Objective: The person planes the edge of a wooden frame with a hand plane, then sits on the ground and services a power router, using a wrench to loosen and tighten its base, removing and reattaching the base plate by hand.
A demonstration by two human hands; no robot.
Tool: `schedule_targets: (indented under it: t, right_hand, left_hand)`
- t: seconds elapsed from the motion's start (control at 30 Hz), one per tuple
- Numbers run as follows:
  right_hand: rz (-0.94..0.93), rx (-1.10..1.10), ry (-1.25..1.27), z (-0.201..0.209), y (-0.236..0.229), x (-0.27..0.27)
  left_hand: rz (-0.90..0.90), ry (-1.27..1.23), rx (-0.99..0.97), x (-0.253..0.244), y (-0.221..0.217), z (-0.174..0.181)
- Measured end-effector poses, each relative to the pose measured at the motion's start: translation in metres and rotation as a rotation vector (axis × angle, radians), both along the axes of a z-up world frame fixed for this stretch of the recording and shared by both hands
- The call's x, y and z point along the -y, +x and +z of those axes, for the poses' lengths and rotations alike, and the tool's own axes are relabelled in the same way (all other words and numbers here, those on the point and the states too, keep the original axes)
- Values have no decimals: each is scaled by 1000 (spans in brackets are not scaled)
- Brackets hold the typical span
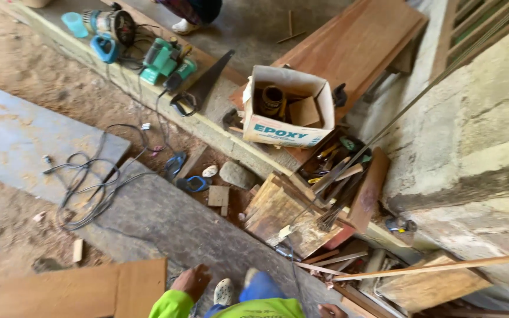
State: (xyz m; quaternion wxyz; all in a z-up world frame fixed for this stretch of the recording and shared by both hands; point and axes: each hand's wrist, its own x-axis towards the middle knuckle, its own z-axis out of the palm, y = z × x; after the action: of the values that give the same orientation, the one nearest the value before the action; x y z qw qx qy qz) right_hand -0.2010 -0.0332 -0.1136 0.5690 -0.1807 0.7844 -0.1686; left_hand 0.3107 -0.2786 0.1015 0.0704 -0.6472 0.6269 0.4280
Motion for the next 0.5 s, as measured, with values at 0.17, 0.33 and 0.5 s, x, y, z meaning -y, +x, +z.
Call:
schedule_targets:
  t: [0.17,0.33,0.5]
  right_hand:
    - [-210,-25,-14,42,23,55]
    - [-265,73,152,78,51,148]
    - [-142,147,73,90,65,249]
  left_hand:
    - [46,79,0,9,-1,-20]
    - [46,144,-34,26,2,-44]
    - [-8,273,76,69,0,-66]
